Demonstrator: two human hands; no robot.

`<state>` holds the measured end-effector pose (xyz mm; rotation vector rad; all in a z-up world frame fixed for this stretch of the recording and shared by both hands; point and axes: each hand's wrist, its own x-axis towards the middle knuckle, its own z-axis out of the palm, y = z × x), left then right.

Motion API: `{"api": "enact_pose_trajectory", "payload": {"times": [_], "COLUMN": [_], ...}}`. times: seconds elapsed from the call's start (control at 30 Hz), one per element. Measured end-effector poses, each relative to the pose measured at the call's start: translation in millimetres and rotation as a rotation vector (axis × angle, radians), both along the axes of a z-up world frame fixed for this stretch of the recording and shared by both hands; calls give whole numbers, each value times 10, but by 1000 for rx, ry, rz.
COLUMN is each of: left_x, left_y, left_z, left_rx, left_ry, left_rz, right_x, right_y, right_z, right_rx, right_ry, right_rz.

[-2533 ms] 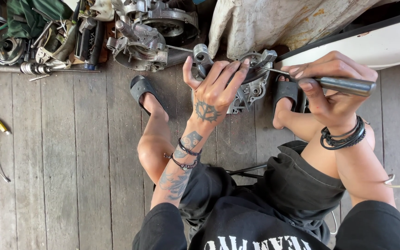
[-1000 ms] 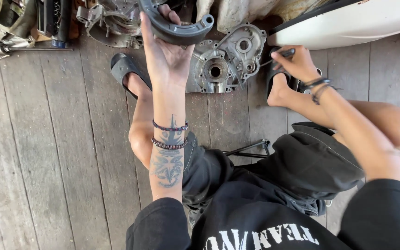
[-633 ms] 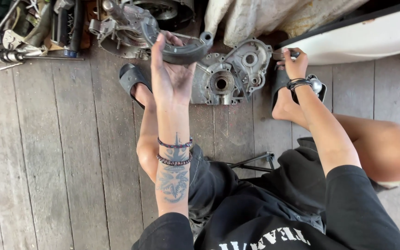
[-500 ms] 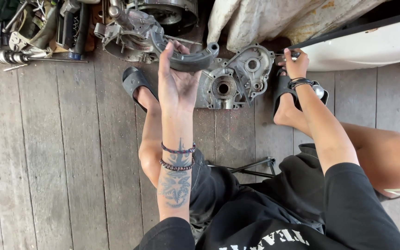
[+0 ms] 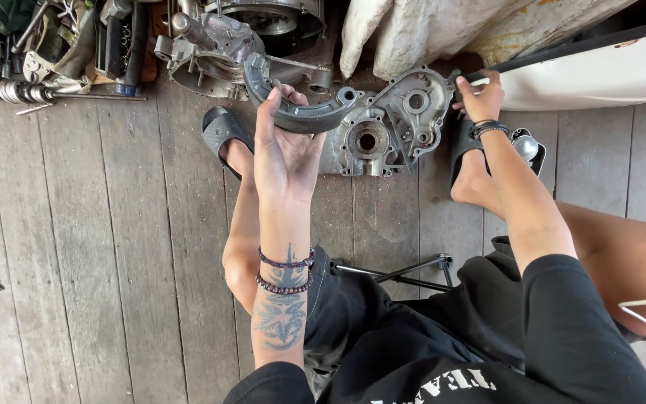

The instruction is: A person is shown repairing or assembling a motorcycle engine component, specifically trying to fit a curved part into a casing.

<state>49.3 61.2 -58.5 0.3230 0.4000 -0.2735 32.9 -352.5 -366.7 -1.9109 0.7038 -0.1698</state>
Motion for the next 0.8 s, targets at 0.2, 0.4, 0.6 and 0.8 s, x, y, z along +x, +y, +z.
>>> {"api": "enact_pose_trajectory", "payload": {"times": [0.2,0.4,0.6,0.8], "left_x": [6,10,18,-2], "left_y": [16,18,53,0], "left_z": [-112,-83,-145,170], "left_rx": [53,-30,-214,-43], "left_ry": [28,17,-56,-147], "left_rz": [-27,-21,-105,-199], "right_x": [-528,-979,-926,-920], "right_y": [286,1065,1374,1388], "right_z": [-341,-493,-760,-873], "right_rx": [-468,-644,-641,-623], "right_ry": [95,240,402,467], "right_rz": [-120,226,432,451]}}
